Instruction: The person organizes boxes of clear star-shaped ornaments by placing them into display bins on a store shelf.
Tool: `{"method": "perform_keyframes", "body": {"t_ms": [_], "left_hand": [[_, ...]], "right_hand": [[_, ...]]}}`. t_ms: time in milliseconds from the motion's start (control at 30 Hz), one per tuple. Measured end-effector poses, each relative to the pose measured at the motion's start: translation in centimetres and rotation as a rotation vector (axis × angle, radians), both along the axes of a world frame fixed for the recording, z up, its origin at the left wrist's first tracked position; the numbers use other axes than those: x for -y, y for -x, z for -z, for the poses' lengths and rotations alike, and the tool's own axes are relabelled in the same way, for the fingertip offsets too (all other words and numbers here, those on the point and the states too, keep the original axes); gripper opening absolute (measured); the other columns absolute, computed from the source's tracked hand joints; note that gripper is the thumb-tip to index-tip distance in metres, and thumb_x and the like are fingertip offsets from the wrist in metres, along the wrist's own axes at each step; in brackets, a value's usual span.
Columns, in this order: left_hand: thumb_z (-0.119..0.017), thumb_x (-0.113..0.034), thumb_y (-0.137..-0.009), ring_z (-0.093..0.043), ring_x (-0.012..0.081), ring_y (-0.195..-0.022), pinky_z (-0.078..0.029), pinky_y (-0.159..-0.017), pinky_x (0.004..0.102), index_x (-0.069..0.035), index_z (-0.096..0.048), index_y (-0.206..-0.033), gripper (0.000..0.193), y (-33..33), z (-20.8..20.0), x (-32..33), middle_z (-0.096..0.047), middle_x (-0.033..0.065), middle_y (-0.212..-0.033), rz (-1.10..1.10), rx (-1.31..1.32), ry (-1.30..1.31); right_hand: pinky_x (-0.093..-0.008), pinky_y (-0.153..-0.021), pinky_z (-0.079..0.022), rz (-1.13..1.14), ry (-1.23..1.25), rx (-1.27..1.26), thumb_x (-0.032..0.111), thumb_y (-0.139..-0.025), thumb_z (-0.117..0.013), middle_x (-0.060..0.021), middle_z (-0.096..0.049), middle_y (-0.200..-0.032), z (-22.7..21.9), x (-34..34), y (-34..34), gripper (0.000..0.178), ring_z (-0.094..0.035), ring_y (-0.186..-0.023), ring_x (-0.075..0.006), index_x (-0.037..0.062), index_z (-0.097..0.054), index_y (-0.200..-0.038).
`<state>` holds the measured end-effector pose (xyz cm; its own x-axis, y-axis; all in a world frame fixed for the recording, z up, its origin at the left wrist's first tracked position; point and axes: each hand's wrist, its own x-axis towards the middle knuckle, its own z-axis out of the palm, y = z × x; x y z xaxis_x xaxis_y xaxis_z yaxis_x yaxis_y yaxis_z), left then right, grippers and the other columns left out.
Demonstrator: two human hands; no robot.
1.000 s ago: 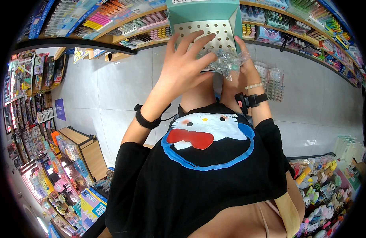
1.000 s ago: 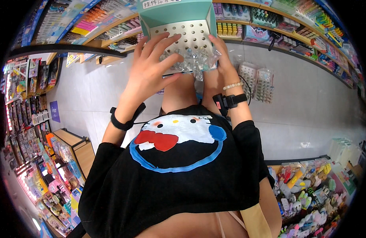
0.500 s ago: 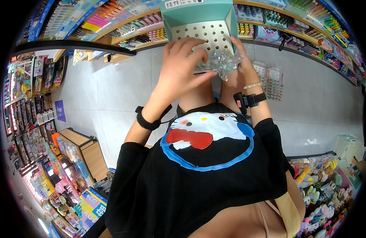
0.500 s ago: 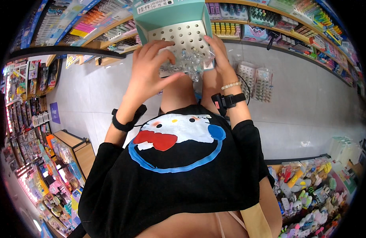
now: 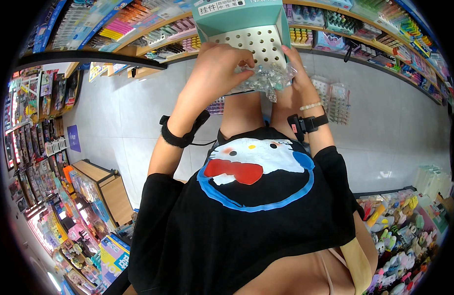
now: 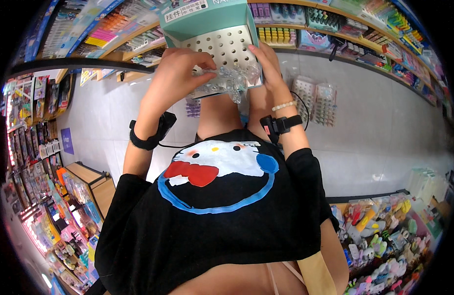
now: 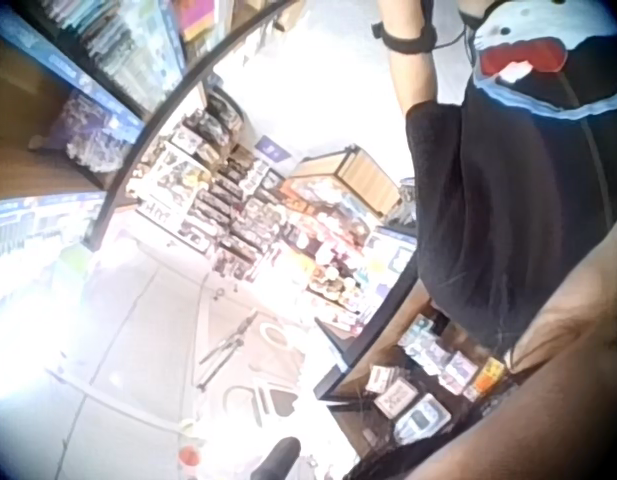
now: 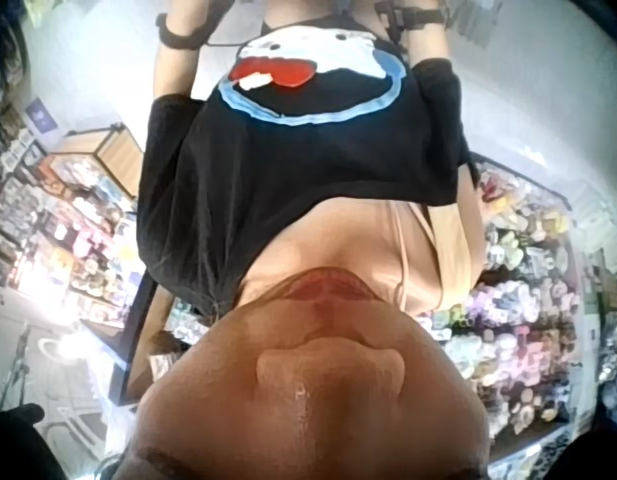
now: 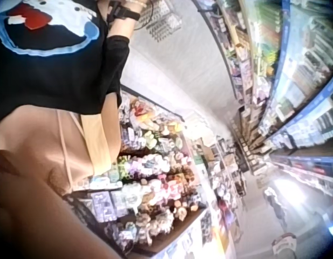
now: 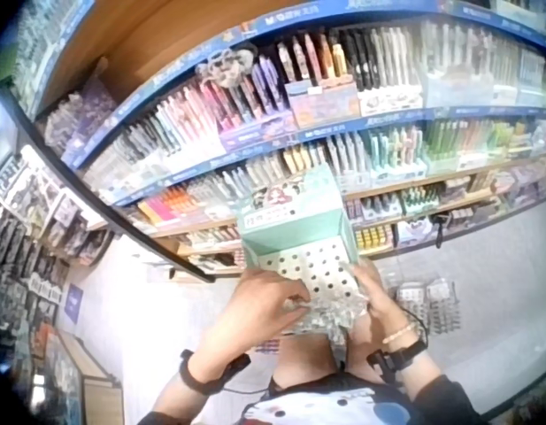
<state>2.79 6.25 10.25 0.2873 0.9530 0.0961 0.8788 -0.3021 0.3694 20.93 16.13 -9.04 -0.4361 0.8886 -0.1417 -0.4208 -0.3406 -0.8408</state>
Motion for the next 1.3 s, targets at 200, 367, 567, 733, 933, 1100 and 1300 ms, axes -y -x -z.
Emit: {"method": "perform_keyframes", "body": {"t_ms": [200,367,567,733,933,1100,1300], "left_hand": [[-0.074,-0.020,-0.072,-0.063,0.0252,-0.080,-0.043,-0.075,0.0363,-0.011,-0.066,-0.090,0.021,-0.9,-0.2,0.0,-0.068,0.0061,-0.082,0.037,0.017,-0.154],[-0.076,-0.023,-0.070,-0.061,0.0275,-0.079,-0.043,-0.070,0.0393,-0.012,-0.063,-0.093,0.028,-3.0,1.4,-0.2,-0.065,0.0058,-0.079,0.019,-0.048,-0.164],[-0.072,-0.017,-0.072,-0.060,0.0298,-0.072,-0.044,-0.065,0.0403,-0.013,-0.062,-0.092,0.022,-2.8,1.6,-0.3,-0.061,0.0090,-0.068,-0.025,-0.064,-0.127],[-0.071,-0.014,-0.073,-0.059,0.0317,-0.068,-0.045,-0.065,0.0412,-0.011,-0.062,-0.093,0.022,-2.6,1.4,-0.4,-0.060,0.0119,-0.066,-0.010,-0.008,-0.117],[-0.072,-0.013,-0.073,-0.061,0.0293,-0.067,-0.047,-0.061,0.0388,-0.009,-0.063,-0.091,0.021,-2.7,1.8,-0.5,-0.063,0.0110,-0.071,-0.056,0.054,-0.102],[-0.075,-0.015,-0.072,-0.064,0.0273,-0.070,-0.049,-0.061,0.0355,-0.006,-0.062,-0.086,0.022,-2.6,2.1,-0.6,-0.066,0.0096,-0.076,-0.098,0.062,-0.091],[-0.075,-0.016,-0.072,-0.064,0.0283,-0.077,-0.050,-0.067,0.0364,-0.005,-0.063,-0.089,0.023,-2.2,1.9,-0.6,-0.067,0.0096,-0.081,-0.079,0.076,-0.046]], "right_hand": [[-0.0280,-0.085,-0.043,0.006,0.047,-0.043,0.030,-0.088,-0.061,-0.0083,-0.059,-0.111,0.0,0.0,-0.1,0.041,-0.055,-0.099,-0.0143,-0.0015,-0.060,-0.115],[-0.0279,-0.084,-0.044,-0.051,0.112,-0.125,0.029,-0.088,-0.061,-0.0074,-0.061,-0.108,-0.1,-0.1,0.1,0.039,-0.056,-0.096,-0.0139,-0.0014,-0.060,-0.114],[-0.0272,-0.083,-0.044,-0.015,0.056,-0.094,0.027,-0.089,-0.060,-0.0071,-0.061,-0.106,-0.7,0.2,0.0,0.038,-0.057,-0.094,-0.0138,-0.0022,-0.061,-0.112],[-0.0270,-0.083,-0.044,0.004,0.036,-0.094,0.027,-0.089,-0.060,-0.0075,-0.061,-0.106,-0.9,0.1,0.0,0.038,-0.057,-0.095,-0.0142,-0.0025,-0.061,-0.113],[-0.0269,-0.083,-0.044,-0.010,0.011,-0.068,0.028,-0.089,-0.059,-0.0075,-0.061,-0.105,-1.0,0.1,-0.1,0.038,-0.057,-0.094,-0.0140,-0.0025,-0.060,-0.113],[-0.0266,-0.081,-0.044,-0.019,0.002,-0.047,0.028,-0.089,-0.059,-0.0072,-0.061,-0.105,-1.4,0.2,-0.2,0.039,-0.057,-0.093,-0.0133,-0.0024,-0.060,-0.113],[-0.0258,-0.081,-0.044,-0.027,0.009,-0.071,0.027,-0.088,-0.060,-0.0064,-0.061,-0.105,-1.4,0.1,-0.1,0.038,-0.057,-0.093,-0.0122,-0.0020,-0.060,-0.113]]}}
